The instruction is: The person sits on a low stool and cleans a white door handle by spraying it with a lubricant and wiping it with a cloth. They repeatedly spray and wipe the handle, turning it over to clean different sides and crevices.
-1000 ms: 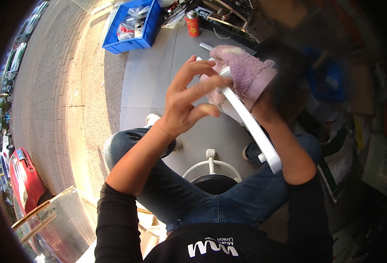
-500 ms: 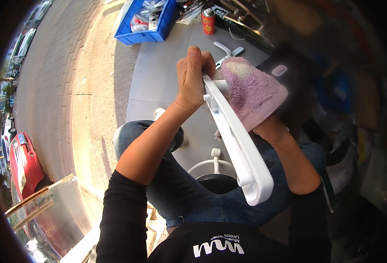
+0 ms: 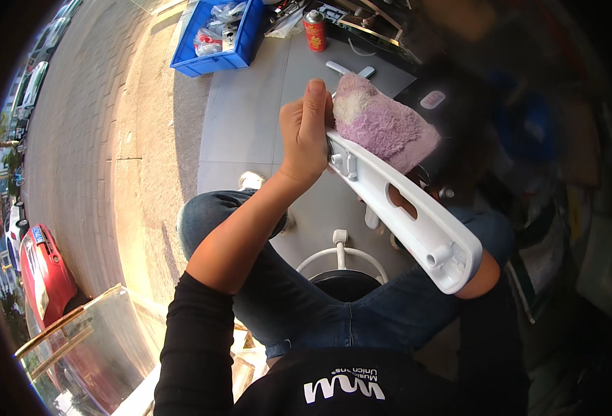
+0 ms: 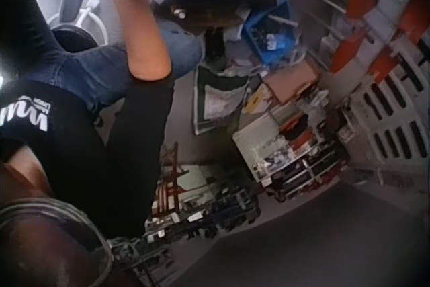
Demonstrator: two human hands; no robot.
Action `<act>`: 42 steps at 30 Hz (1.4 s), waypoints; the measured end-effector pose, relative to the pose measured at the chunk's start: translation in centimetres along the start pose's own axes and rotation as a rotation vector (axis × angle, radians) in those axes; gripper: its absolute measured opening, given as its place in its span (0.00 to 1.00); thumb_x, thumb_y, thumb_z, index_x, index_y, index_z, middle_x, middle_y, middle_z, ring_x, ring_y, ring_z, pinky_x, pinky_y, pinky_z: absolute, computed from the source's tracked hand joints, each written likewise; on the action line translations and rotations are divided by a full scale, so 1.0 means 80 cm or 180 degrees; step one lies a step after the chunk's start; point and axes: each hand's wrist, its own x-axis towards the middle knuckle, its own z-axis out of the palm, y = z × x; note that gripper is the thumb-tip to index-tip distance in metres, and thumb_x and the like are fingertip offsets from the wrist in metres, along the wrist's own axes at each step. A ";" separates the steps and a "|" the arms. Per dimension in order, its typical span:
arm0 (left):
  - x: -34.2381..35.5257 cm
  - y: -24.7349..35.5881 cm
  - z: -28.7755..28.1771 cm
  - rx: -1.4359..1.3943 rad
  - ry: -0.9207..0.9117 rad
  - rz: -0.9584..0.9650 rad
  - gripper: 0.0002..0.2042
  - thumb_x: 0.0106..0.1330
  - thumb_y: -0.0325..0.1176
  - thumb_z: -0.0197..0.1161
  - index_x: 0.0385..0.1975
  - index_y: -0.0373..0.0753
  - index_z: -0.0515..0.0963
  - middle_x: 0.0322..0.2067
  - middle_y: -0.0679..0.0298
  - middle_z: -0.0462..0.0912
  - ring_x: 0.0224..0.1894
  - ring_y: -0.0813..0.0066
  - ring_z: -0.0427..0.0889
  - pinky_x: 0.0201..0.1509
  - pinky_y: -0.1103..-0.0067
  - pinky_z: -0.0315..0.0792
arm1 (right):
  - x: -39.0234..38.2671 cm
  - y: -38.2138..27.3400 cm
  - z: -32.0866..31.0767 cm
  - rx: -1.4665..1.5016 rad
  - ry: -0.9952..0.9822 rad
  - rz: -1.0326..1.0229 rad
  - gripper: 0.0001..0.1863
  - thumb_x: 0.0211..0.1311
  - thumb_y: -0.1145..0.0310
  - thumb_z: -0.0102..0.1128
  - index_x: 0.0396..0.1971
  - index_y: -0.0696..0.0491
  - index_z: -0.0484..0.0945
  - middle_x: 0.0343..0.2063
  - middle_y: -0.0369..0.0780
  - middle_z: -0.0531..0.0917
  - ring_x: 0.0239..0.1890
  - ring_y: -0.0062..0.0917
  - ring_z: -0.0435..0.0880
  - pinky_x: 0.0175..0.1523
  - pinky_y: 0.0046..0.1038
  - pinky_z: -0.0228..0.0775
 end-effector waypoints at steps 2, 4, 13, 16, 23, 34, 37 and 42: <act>0.001 0.003 0.002 0.0029 0.0032 -0.0182 0.29 0.69 0.51 0.43 0.08 0.38 0.61 0.11 0.73 0.59 0.17 0.86 0.55 0.20 0.82 0.50 | -0.007 -0.001 0.000 0.0015 0.0131 0.0095 0.17 0.57 0.71 0.51 0.47 0.58 0.69 0.44 0.48 0.72 0.48 0.39 0.70 0.54 0.36 0.60; 0.005 -0.006 -0.001 -0.0027 -0.0019 -0.0293 0.29 0.69 0.51 0.43 0.07 0.38 0.60 0.11 0.72 0.60 0.17 0.85 0.55 0.20 0.82 0.50 | -0.012 -0.003 0.000 0.0011 0.0225 0.0205 0.16 0.57 0.71 0.51 0.46 0.58 0.69 0.44 0.48 0.72 0.49 0.40 0.70 0.54 0.37 0.60; 0.046 -0.021 -0.042 -0.0537 0.0346 -0.0384 0.27 0.67 0.57 0.43 0.16 0.39 0.69 0.11 0.69 0.67 0.11 0.82 0.66 0.10 0.83 0.59 | -0.033 0.015 0.006 0.0310 -0.0086 -0.0056 0.16 0.58 0.74 0.48 0.47 0.59 0.69 0.46 0.50 0.71 0.52 0.42 0.69 0.58 0.39 0.58; 0.038 -0.022 -0.030 -0.0700 0.0247 -0.0273 0.18 0.68 0.49 0.46 0.19 0.48 0.58 0.12 0.70 0.55 0.10 0.82 0.57 0.06 0.84 0.47 | -0.026 0.018 0.004 -0.0072 -0.0022 -0.0375 0.17 0.56 0.76 0.51 0.47 0.60 0.69 0.47 0.49 0.72 0.52 0.41 0.68 0.58 0.37 0.57; 0.028 -0.019 -0.007 0.0080 0.0014 0.0118 0.29 0.69 0.51 0.43 0.09 0.36 0.62 0.11 0.70 0.60 0.18 0.84 0.54 0.20 0.78 0.50 | 0.004 0.031 0.011 0.0426 0.0168 0.0282 0.14 0.61 0.71 0.46 0.45 0.59 0.69 0.40 0.44 0.74 0.40 0.30 0.73 0.44 0.28 0.67; 0.033 -0.032 -0.008 0.0492 -0.0101 -0.0270 0.29 0.67 0.51 0.45 0.08 0.37 0.62 0.09 0.68 0.59 0.14 0.79 0.56 0.19 0.77 0.50 | 0.021 0.021 0.015 0.0214 0.0167 0.0560 0.12 0.63 0.72 0.43 0.44 0.61 0.68 0.33 0.45 0.75 0.37 0.33 0.76 0.45 0.32 0.67; 0.033 -0.037 -0.022 0.0251 -0.0093 -0.0445 0.27 0.66 0.53 0.47 0.09 0.41 0.64 0.11 0.75 0.60 0.15 0.87 0.54 0.19 0.83 0.46 | 0.024 0.006 0.020 0.0820 -0.0022 0.0842 0.12 0.63 0.73 0.43 0.43 0.62 0.68 0.31 0.45 0.76 0.36 0.34 0.76 0.45 0.33 0.67; 0.036 -0.033 -0.016 0.0109 0.0183 -0.0574 0.28 0.68 0.51 0.44 0.07 0.40 0.58 0.10 0.74 0.55 0.17 0.84 0.51 0.20 0.80 0.46 | 0.013 -0.004 0.011 0.2124 -0.0097 0.1360 0.13 0.64 0.74 0.40 0.46 0.61 0.67 0.29 0.42 0.76 0.26 0.22 0.79 0.34 0.23 0.74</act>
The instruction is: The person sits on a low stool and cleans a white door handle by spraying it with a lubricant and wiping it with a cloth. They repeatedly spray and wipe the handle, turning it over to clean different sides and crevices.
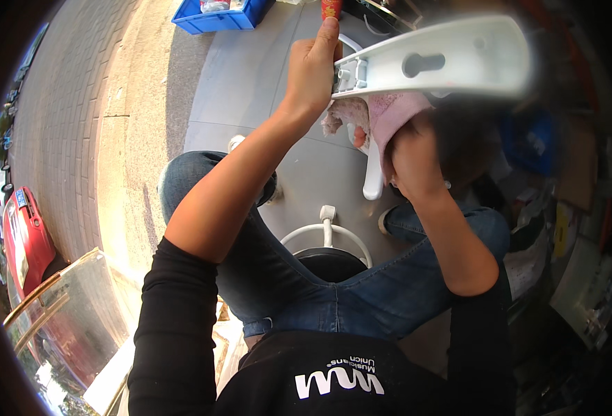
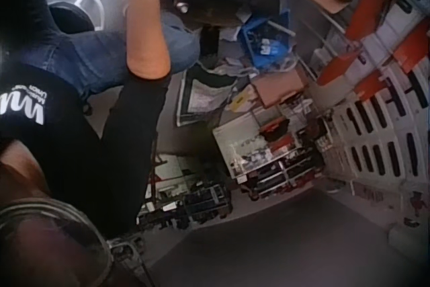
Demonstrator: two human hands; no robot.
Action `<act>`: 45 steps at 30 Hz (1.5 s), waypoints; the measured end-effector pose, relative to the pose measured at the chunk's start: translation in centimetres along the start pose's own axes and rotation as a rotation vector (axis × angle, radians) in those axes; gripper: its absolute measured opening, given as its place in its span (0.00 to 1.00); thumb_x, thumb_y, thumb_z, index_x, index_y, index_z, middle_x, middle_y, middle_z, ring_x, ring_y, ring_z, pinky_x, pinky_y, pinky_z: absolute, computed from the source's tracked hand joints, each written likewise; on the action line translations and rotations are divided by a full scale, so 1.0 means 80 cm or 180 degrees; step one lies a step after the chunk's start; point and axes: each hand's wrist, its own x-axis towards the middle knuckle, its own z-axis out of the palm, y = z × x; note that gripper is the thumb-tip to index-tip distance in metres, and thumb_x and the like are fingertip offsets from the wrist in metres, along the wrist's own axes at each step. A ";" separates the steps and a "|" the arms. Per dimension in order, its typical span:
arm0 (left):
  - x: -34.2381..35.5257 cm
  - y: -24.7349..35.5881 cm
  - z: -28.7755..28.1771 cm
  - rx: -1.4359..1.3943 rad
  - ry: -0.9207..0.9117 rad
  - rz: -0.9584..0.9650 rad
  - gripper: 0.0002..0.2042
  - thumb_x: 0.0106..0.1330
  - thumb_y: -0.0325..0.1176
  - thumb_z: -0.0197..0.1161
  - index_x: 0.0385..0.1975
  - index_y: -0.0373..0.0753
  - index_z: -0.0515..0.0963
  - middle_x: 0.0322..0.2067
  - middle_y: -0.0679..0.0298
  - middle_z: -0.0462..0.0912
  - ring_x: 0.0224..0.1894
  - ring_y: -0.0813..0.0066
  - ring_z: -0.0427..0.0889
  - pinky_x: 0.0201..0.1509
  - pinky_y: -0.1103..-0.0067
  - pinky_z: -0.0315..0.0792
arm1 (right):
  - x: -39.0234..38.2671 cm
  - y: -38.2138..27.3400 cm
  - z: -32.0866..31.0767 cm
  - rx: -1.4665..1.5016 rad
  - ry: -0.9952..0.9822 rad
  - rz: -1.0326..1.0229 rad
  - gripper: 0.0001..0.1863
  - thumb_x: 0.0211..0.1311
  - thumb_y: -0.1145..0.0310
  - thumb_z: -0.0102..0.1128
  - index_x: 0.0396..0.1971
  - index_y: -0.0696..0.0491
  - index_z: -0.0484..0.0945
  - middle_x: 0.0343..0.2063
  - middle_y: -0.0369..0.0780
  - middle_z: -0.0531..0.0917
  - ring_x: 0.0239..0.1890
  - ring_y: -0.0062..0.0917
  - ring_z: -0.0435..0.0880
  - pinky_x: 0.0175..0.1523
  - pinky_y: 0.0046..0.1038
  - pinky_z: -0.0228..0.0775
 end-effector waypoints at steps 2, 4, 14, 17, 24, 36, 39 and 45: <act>0.000 0.006 -0.002 -0.0059 0.0152 -0.0049 0.28 0.68 0.51 0.44 0.07 0.40 0.57 0.11 0.74 0.55 0.18 0.85 0.50 0.20 0.80 0.45 | -0.011 -0.007 0.010 0.0499 0.0192 0.0078 0.13 0.64 0.74 0.42 0.47 0.61 0.67 0.32 0.41 0.76 0.30 0.22 0.79 0.37 0.23 0.75; 0.030 -0.030 -0.033 -0.0396 0.0285 -0.0288 0.19 0.64 0.46 0.55 0.33 0.32 0.78 0.26 0.64 0.78 0.29 0.78 0.73 0.34 0.81 0.66 | -0.013 -0.012 0.015 0.0882 0.0280 0.0125 0.13 0.64 0.74 0.43 0.47 0.61 0.67 0.34 0.40 0.76 0.34 0.21 0.79 0.39 0.24 0.75; 0.017 -0.011 -0.016 0.0973 -0.0188 0.0382 0.27 0.67 0.49 0.46 0.09 0.37 0.67 0.11 0.74 0.63 0.17 0.84 0.60 0.19 0.76 0.51 | 0.005 -0.013 -0.007 0.0934 0.0315 0.0477 0.12 0.64 0.67 0.48 0.44 0.56 0.70 0.34 0.37 0.76 0.34 0.20 0.75 0.38 0.23 0.71; 0.009 0.003 -0.012 0.1863 -0.0171 0.0908 0.28 0.67 0.50 0.45 0.08 0.38 0.66 0.10 0.69 0.64 0.16 0.76 0.62 0.20 0.75 0.54 | 0.012 0.002 -0.019 0.0593 0.0114 0.0497 0.14 0.65 0.65 0.46 0.46 0.56 0.69 0.38 0.39 0.75 0.39 0.21 0.75 0.42 0.25 0.71; -0.012 0.015 0.017 0.2553 -0.0380 0.0782 0.28 0.65 0.54 0.41 0.15 0.39 0.78 0.14 0.53 0.75 0.23 0.51 0.76 0.29 0.67 0.68 | 0.023 0.056 -0.025 -0.0236 0.0662 0.0254 0.22 0.67 0.58 0.44 0.53 0.59 0.65 0.48 0.42 0.73 0.48 0.23 0.71 0.51 0.24 0.66; 0.036 -0.013 -0.027 0.0605 0.0353 0.0492 0.27 0.66 0.51 0.48 0.07 0.40 0.67 0.08 0.73 0.62 0.13 0.85 0.59 0.17 0.80 0.50 | -0.005 0.011 0.021 0.1243 -0.0028 -0.0089 0.13 0.67 0.72 0.42 0.48 0.60 0.67 0.42 0.41 0.75 0.42 0.26 0.78 0.45 0.30 0.75; 0.043 0.020 -0.042 -0.0355 0.0458 -0.0199 0.25 0.67 0.49 0.45 0.16 0.36 0.76 0.08 0.67 0.68 0.06 0.82 0.61 0.09 0.81 0.52 | -0.026 0.015 0.019 0.1838 -0.0137 0.0122 0.15 0.67 0.72 0.41 0.51 0.58 0.65 0.46 0.40 0.73 0.45 0.25 0.77 0.50 0.28 0.72; 0.028 0.024 -0.020 0.0387 0.0123 0.0211 0.30 0.66 0.53 0.43 0.15 0.30 0.75 0.11 0.57 0.73 0.18 0.72 0.73 0.25 0.73 0.63 | -0.002 0.003 0.002 0.1360 -0.0082 0.0428 0.15 0.64 0.72 0.46 0.51 0.57 0.68 0.42 0.37 0.75 0.47 0.21 0.72 0.55 0.25 0.62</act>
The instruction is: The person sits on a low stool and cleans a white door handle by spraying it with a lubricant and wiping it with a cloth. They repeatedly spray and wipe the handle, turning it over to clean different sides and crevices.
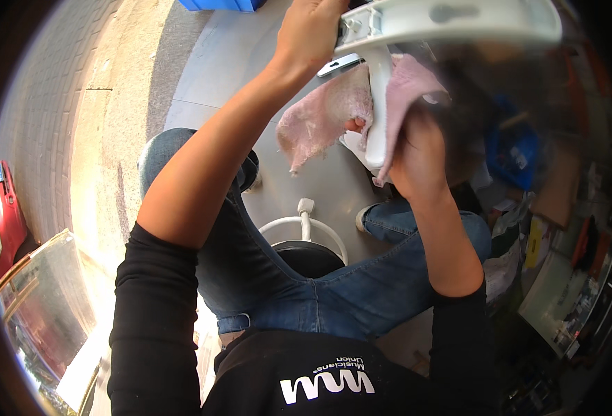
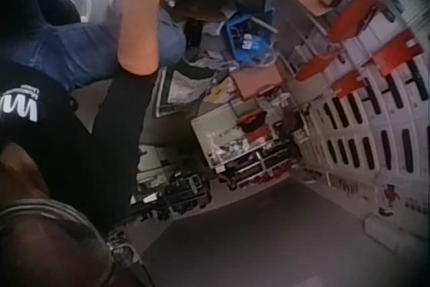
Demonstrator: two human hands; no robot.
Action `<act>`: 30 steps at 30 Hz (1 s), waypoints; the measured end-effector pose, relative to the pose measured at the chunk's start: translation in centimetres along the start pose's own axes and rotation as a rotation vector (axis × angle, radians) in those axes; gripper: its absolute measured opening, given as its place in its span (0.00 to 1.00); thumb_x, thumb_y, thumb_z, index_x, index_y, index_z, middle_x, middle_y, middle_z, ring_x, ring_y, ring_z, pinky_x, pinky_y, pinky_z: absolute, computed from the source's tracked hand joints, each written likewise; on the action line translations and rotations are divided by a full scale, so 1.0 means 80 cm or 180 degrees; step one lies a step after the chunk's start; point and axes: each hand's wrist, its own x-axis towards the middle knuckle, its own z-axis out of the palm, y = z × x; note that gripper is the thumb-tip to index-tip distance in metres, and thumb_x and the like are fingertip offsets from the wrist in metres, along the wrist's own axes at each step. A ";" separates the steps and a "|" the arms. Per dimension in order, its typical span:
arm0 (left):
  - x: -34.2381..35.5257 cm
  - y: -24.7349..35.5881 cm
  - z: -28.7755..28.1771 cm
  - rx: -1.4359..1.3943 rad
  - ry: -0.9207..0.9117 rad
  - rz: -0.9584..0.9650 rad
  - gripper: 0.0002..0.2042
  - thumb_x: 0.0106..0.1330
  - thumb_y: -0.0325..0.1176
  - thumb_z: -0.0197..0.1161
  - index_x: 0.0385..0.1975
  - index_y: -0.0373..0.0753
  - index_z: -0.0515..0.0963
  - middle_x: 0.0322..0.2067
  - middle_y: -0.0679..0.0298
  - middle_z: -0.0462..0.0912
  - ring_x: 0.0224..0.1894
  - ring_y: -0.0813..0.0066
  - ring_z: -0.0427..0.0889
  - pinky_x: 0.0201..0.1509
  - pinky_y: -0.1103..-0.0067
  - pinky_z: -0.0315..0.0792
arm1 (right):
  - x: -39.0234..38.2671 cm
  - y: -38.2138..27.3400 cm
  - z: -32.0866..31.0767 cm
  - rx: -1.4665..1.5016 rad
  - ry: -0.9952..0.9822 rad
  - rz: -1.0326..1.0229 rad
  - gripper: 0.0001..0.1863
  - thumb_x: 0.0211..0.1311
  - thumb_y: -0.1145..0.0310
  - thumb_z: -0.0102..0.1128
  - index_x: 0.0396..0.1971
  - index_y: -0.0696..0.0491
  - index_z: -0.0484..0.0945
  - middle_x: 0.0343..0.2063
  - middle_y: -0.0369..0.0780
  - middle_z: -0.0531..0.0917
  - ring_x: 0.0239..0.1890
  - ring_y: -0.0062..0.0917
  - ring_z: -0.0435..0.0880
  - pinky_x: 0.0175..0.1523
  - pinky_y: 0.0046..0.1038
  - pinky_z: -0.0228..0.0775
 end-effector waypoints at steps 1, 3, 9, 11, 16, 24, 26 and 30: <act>-0.009 0.001 -0.004 0.0924 -0.0139 -0.0171 0.31 0.66 0.53 0.43 0.13 0.29 0.74 0.12 0.53 0.73 0.21 0.67 0.76 0.30 0.70 0.63 | 0.007 -0.003 0.000 -0.0447 0.0118 -0.0043 0.15 0.64 0.72 0.47 0.50 0.57 0.69 0.42 0.37 0.75 0.46 0.21 0.72 0.54 0.25 0.62; -0.022 -0.008 0.012 0.1571 -0.0163 0.0020 0.31 0.65 0.53 0.40 0.14 0.30 0.74 0.18 0.43 0.75 0.26 0.44 0.74 0.35 0.61 0.62 | 0.019 0.011 -0.012 -0.1453 0.0427 -0.0677 0.13 0.63 0.72 0.49 0.45 0.61 0.72 0.40 0.36 0.76 0.43 0.20 0.73 0.50 0.23 0.64; -0.016 0.004 0.014 0.2332 -0.0206 0.0248 0.29 0.67 0.50 0.39 0.16 0.31 0.76 0.22 0.43 0.77 0.29 0.44 0.76 0.37 0.59 0.66 | 0.033 0.010 -0.013 -0.3639 0.0187 -0.1564 0.10 0.61 0.72 0.50 0.39 0.62 0.74 0.36 0.43 0.79 0.38 0.27 0.76 0.46 0.26 0.67; -0.010 0.014 0.008 0.2580 -0.0027 0.0543 0.28 0.67 0.48 0.40 0.16 0.32 0.76 0.22 0.44 0.77 0.28 0.45 0.77 0.35 0.59 0.68 | 0.028 0.016 -0.007 -0.3269 0.0029 -0.1052 0.12 0.60 0.72 0.52 0.43 0.61 0.72 0.39 0.42 0.78 0.40 0.26 0.76 0.46 0.26 0.67; 0.012 0.046 -0.012 0.2211 0.0463 0.1018 0.28 0.67 0.48 0.41 0.17 0.31 0.77 0.21 0.44 0.77 0.27 0.46 0.78 0.32 0.60 0.70 | 0.000 0.064 0.008 -0.1838 0.0616 -0.0922 0.17 0.57 0.78 0.57 0.48 0.58 0.71 0.44 0.36 0.75 0.48 0.19 0.71 0.55 0.23 0.62; -0.007 0.017 0.024 0.3086 -0.0035 0.0921 0.24 0.66 0.45 0.44 0.17 0.34 0.78 0.18 0.49 0.79 0.21 0.51 0.79 0.29 0.62 0.72 | 0.061 0.018 -0.019 -0.3700 0.0075 -0.1937 0.05 0.55 0.76 0.56 0.29 0.58 0.79 0.32 0.40 0.79 0.37 0.29 0.78 0.43 0.26 0.68; -0.010 0.007 0.027 0.3144 -0.0160 0.1102 0.23 0.66 0.44 0.44 0.17 0.34 0.78 0.17 0.50 0.78 0.21 0.52 0.79 0.27 0.63 0.72 | 0.066 0.017 -0.025 -0.4009 0.0213 -0.2285 0.06 0.56 0.73 0.55 0.30 0.58 0.79 0.28 0.42 0.81 0.34 0.34 0.80 0.40 0.28 0.69; -0.010 -0.004 0.023 0.3164 -0.0313 0.0939 0.22 0.66 0.43 0.45 0.18 0.33 0.76 0.17 0.51 0.78 0.20 0.51 0.79 0.25 0.62 0.71 | 0.065 0.013 -0.029 -0.4297 0.0283 -0.2390 0.07 0.56 0.73 0.54 0.32 0.58 0.79 0.30 0.43 0.81 0.33 0.34 0.80 0.39 0.29 0.70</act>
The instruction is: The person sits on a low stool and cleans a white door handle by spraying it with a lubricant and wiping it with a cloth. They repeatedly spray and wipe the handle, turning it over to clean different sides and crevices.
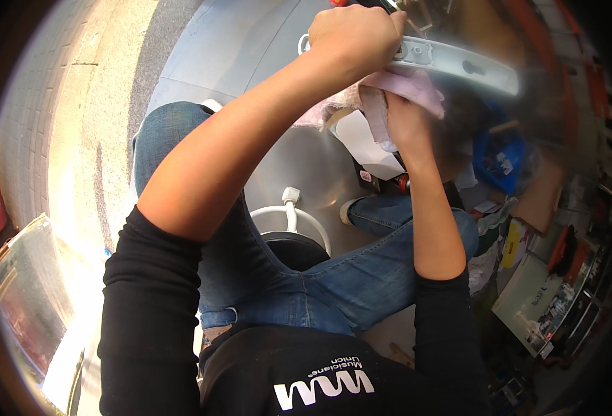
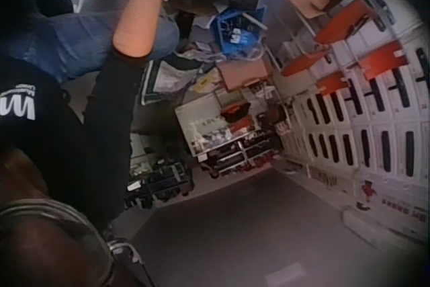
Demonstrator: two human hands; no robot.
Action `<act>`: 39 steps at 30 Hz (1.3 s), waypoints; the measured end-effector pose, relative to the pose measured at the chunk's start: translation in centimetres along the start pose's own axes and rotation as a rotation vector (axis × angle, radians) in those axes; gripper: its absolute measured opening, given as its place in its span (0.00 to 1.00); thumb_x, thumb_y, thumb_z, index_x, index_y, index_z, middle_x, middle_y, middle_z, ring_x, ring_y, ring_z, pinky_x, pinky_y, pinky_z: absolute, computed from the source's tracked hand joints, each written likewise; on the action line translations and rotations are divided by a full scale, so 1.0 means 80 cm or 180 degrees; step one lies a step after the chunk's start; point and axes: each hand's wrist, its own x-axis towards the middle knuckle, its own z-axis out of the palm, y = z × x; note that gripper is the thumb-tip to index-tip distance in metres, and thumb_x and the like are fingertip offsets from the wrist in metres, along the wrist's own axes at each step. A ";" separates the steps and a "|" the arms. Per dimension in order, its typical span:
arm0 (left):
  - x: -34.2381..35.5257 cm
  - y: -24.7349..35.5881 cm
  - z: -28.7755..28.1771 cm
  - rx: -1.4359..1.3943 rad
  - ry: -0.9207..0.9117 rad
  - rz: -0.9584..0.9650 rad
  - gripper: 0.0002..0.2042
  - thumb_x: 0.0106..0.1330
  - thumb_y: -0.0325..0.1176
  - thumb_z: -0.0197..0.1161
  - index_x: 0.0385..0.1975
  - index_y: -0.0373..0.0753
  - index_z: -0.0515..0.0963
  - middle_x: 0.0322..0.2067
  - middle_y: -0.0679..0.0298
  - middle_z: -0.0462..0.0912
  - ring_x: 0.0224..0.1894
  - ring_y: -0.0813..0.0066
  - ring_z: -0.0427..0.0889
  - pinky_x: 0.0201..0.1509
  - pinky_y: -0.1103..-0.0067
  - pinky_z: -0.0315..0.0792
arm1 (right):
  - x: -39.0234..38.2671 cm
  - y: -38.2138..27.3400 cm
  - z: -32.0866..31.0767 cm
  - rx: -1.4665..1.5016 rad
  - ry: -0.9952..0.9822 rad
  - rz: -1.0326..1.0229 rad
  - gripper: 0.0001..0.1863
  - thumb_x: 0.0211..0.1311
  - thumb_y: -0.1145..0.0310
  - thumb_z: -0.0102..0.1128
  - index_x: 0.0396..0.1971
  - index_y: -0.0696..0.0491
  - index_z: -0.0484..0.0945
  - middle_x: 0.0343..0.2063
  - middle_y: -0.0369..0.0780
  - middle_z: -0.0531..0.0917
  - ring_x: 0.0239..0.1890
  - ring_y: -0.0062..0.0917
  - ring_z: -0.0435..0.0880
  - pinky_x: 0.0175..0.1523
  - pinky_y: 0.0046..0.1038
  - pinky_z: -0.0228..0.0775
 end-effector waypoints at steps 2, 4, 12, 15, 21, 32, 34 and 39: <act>0.001 -0.006 -0.005 -0.0086 0.0084 -0.0095 0.23 0.66 0.42 0.45 0.17 0.32 0.76 0.18 0.49 0.78 0.21 0.50 0.79 0.27 0.61 0.72 | 0.002 0.004 -0.010 0.0030 -0.0154 -0.0325 0.07 0.59 0.73 0.51 0.33 0.58 0.78 0.31 0.40 0.81 0.34 0.29 0.80 0.40 0.28 0.70; 0.012 -0.036 0.002 -0.0078 0.0297 0.0026 0.19 0.67 0.42 0.43 0.26 0.34 0.76 0.19 0.48 0.77 0.21 0.49 0.78 0.27 0.61 0.71 | -0.014 0.000 -0.008 0.1383 0.0007 0.0608 0.10 0.61 0.74 0.50 0.40 0.60 0.75 0.32 0.39 0.80 0.35 0.25 0.79 0.41 0.24 0.70; 0.025 -0.070 -0.024 -0.0373 0.0735 0.0437 0.18 0.68 0.41 0.41 0.35 0.35 0.76 0.21 0.46 0.77 0.23 0.50 0.78 0.28 0.62 0.70 | -0.020 -0.016 -0.029 0.3836 -0.0775 0.1905 0.22 0.54 0.70 0.53 0.49 0.62 0.65 0.42 0.43 0.74 0.41 0.25 0.77 0.42 0.24 0.73; 0.020 -0.045 -0.026 -0.0772 0.0328 -0.0408 0.19 0.68 0.40 0.42 0.29 0.31 0.76 0.21 0.45 0.77 0.25 0.47 0.77 0.29 0.60 0.70 | -0.019 -0.015 -0.036 0.3788 -0.0593 0.2161 0.12 0.59 0.75 0.49 0.44 0.58 0.71 0.41 0.39 0.76 0.43 0.22 0.76 0.48 0.26 0.70; -0.006 0.008 -0.037 -0.0007 0.0314 -0.0229 0.25 0.66 0.46 0.45 0.15 0.34 0.78 0.17 0.48 0.77 0.20 0.51 0.78 0.26 0.62 0.70 | -0.023 -0.021 -0.013 0.2048 -0.0324 0.1688 0.05 0.59 0.79 0.52 0.35 0.58 0.75 0.33 0.38 0.77 0.37 0.20 0.76 0.43 0.20 0.67; 0.010 -0.015 -0.024 -0.0176 0.0686 -0.0411 0.25 0.66 0.45 0.44 0.15 0.33 0.78 0.17 0.47 0.77 0.21 0.50 0.79 0.26 0.63 0.72 | -0.071 -0.006 0.030 0.1300 0.0029 0.1278 0.09 0.57 0.80 0.53 0.38 0.60 0.74 0.37 0.38 0.77 0.41 0.22 0.76 0.49 0.24 0.69; 0.005 -0.010 -0.019 -0.0092 0.0543 -0.0489 0.25 0.66 0.46 0.44 0.15 0.33 0.77 0.17 0.47 0.77 0.21 0.49 0.79 0.27 0.63 0.72 | -0.070 -0.010 0.027 0.1623 -0.0020 0.1579 0.08 0.58 0.80 0.53 0.38 0.61 0.74 0.38 0.38 0.76 0.42 0.22 0.75 0.50 0.24 0.67; -0.009 0.010 -0.006 -0.0261 0.0216 -0.0363 0.27 0.64 0.53 0.45 0.15 0.39 0.80 0.15 0.58 0.79 0.24 0.62 0.81 0.28 0.70 0.71 | -0.038 0.001 0.018 0.1104 0.0169 0.1082 0.08 0.59 0.78 0.54 0.39 0.61 0.73 0.39 0.39 0.76 0.42 0.22 0.74 0.49 0.23 0.66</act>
